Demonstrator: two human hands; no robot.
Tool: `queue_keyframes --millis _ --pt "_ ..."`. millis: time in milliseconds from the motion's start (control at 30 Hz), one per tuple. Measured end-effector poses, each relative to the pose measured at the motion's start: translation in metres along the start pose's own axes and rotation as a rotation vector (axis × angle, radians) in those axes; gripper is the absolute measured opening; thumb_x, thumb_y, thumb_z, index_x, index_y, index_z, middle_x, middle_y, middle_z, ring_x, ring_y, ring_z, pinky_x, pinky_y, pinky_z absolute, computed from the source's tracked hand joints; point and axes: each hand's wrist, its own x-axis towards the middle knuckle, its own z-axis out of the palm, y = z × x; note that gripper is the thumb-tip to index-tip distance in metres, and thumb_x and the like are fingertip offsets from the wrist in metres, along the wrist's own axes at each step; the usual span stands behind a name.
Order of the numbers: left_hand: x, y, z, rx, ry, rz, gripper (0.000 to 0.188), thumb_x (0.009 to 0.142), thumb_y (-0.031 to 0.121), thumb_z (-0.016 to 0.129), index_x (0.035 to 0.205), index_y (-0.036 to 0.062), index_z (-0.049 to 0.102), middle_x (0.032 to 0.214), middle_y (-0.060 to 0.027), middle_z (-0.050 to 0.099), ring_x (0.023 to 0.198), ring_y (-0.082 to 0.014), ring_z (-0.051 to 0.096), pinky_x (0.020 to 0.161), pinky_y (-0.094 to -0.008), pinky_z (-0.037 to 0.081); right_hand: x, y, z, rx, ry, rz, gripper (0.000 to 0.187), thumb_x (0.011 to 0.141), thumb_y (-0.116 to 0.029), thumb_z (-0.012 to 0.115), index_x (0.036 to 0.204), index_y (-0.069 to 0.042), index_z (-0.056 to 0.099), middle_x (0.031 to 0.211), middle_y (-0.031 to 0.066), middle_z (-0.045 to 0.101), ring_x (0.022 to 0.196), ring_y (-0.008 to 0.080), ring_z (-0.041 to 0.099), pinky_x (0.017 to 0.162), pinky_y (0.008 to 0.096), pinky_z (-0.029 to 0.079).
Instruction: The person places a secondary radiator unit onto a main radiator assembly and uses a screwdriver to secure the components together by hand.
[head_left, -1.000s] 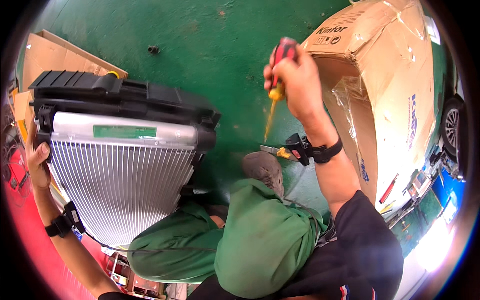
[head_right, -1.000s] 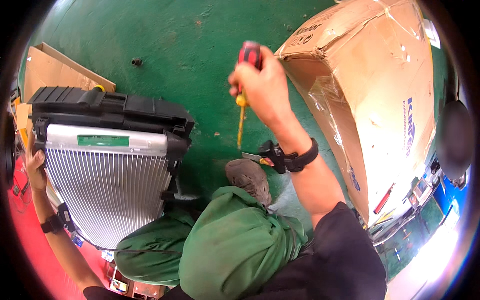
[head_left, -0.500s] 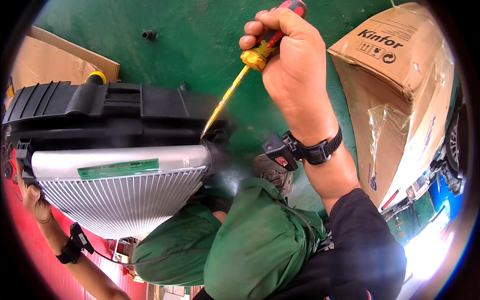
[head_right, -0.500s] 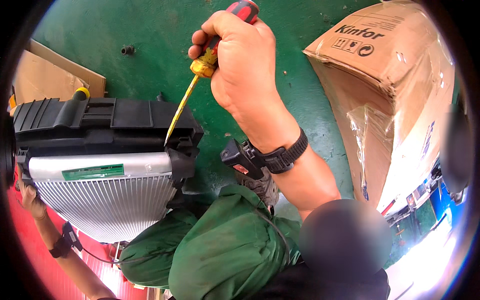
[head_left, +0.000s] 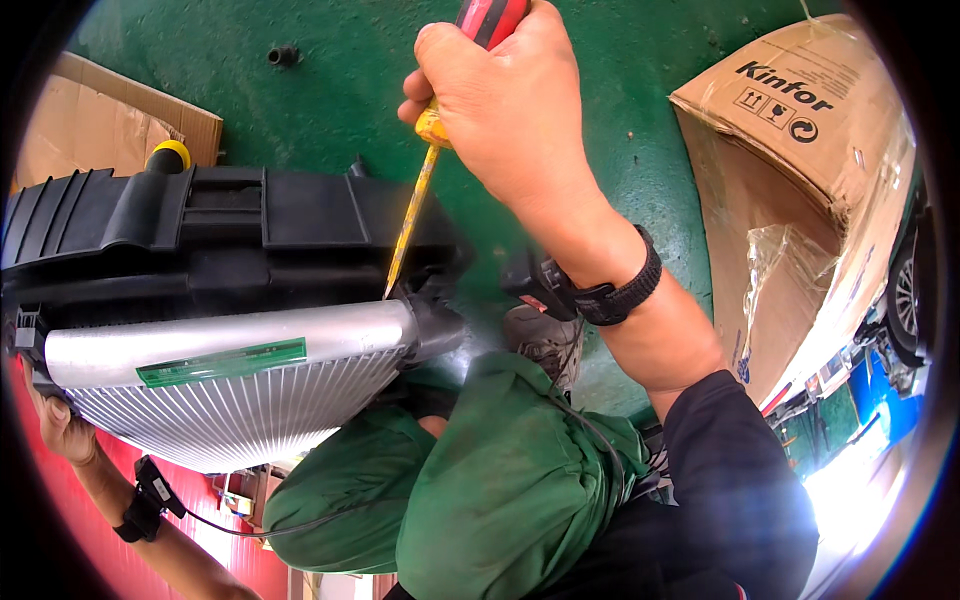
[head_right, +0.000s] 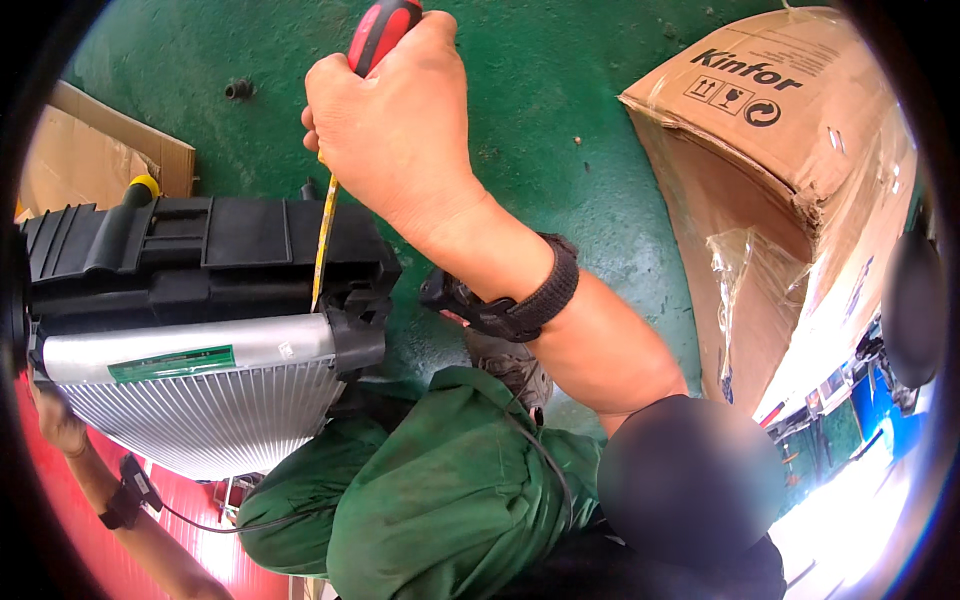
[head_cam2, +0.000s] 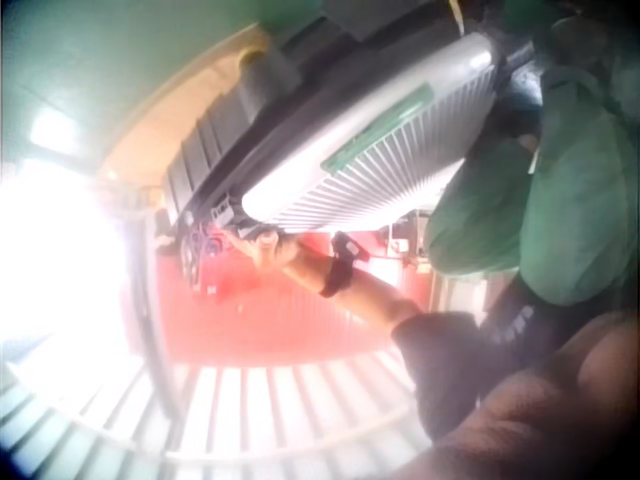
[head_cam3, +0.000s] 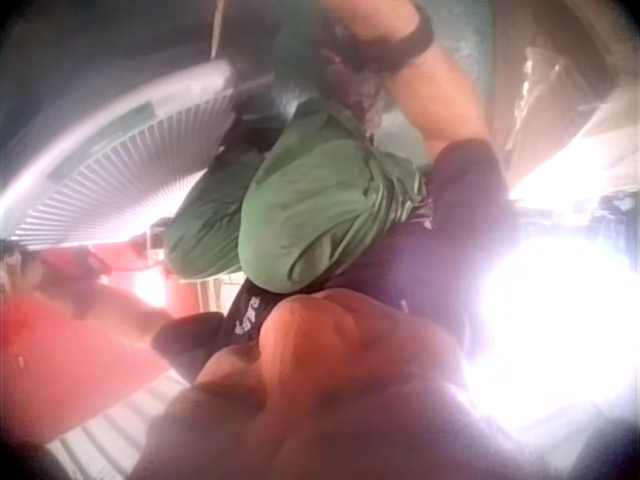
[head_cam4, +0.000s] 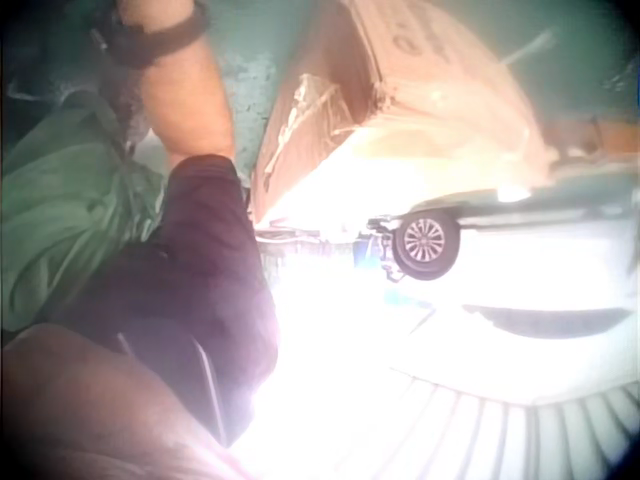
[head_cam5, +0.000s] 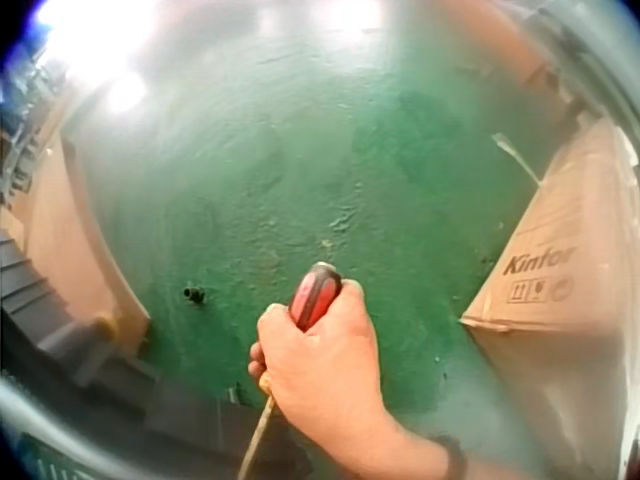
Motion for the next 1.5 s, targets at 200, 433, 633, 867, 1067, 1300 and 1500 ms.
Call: queue_keyframes --millis 200,433,633,867,1067,1300,1500 --pt "0.001 -0.004 -0.011 0.000 -0.022 -0.020 0.111 0.084 0.045 0.082 0.159 -0.0096 0.022 0.151 -0.0179 0.047 0.136 -0.0282 0.051 0.114 -0.0382 0.040 0.011 0.029 0.000 -0.048 -0.061 -0.131 0.042 0.089 -0.004 0.061 0.105 0.016 0.028 0.073 0.0179 0.062 0.054 0.0195 0.065 0.048 0.0353 0.056" --pt "0.003 0.001 0.012 0.050 -0.029 0.034 0.110 0.085 0.047 0.080 0.159 -0.0102 0.022 0.151 -0.0181 0.047 0.136 -0.0285 0.051 0.115 -0.0395 0.039 0.012 0.007 -0.009 0.017 0.052 -0.160 0.031 0.090 -0.008 0.061 0.102 0.008 0.039 0.076 0.0134 0.059 0.055 0.0204 0.064 0.050 0.0363 0.058" --pt "0.007 -0.001 0.014 0.059 -0.029 0.104 0.100 0.088 0.041 0.075 0.157 -0.0108 0.026 0.150 -0.0179 0.048 0.135 -0.0297 0.052 0.115 -0.0411 0.039 0.023 0.004 -0.034 0.203 0.177 -0.177 0.016 0.094 -0.003 0.061 0.087 -0.008 0.047 0.071 0.0042 0.054 0.056 0.0135 0.056 0.048 0.0313 0.055" --pt "0.003 -0.003 -0.009 -0.074 -0.081 0.122 0.064 0.088 0.004 0.068 0.146 -0.0135 0.047 0.149 -0.0205 0.053 0.131 -0.0357 0.056 0.116 -0.0470 0.042 0.016 0.014 -0.035 0.117 0.217 -0.021 0.019 0.100 -0.008 0.062 0.091 -0.009 0.046 0.074 0.0031 0.052 0.059 0.0140 0.056 0.052 0.0321 0.056" --pt "0.003 -0.006 -0.004 0.174 0.002 0.118 0.097 0.086 0.042 0.079 0.155 -0.0079 0.032 0.141 -0.0145 0.055 0.124 -0.0260 0.058 0.108 -0.0369 0.044 0.010 0.020 -0.041 0.247 0.162 -0.076 0.009 0.096 -0.008 0.059 0.093 -0.003 0.052 0.087 0.0080 0.055 0.078 0.0176 0.060 0.066 0.0381 0.055" --pt "0.003 -0.006 -0.015 -0.141 -0.114 0.121 0.064 0.084 0.002 0.074 0.141 -0.0163 0.050 0.149 -0.0249 0.052 0.129 -0.0371 0.058 0.111 -0.0469 0.047 0.011 0.028 -0.044 0.224 0.122 -0.126 0.016 0.098 -0.014 0.063 0.097 0.001 0.056 0.082 0.0089 0.059 0.070 0.0185 0.062 0.065 0.0366 0.057" --pt "0.002 -0.016 -0.036 0.153 -0.084 0.095 0.090 0.090 0.036 0.076 0.155 -0.0057 0.031 0.139 -0.0165 0.057 0.126 -0.0275 0.060 0.106 -0.0376 0.047 0.011 0.035 -0.038 0.250 0.151 -0.227 0.015 0.095 -0.012 0.061 0.091 0.001 0.054 0.074 0.0095 0.062 0.053 0.0174 0.062 0.051 0.0330 0.055"
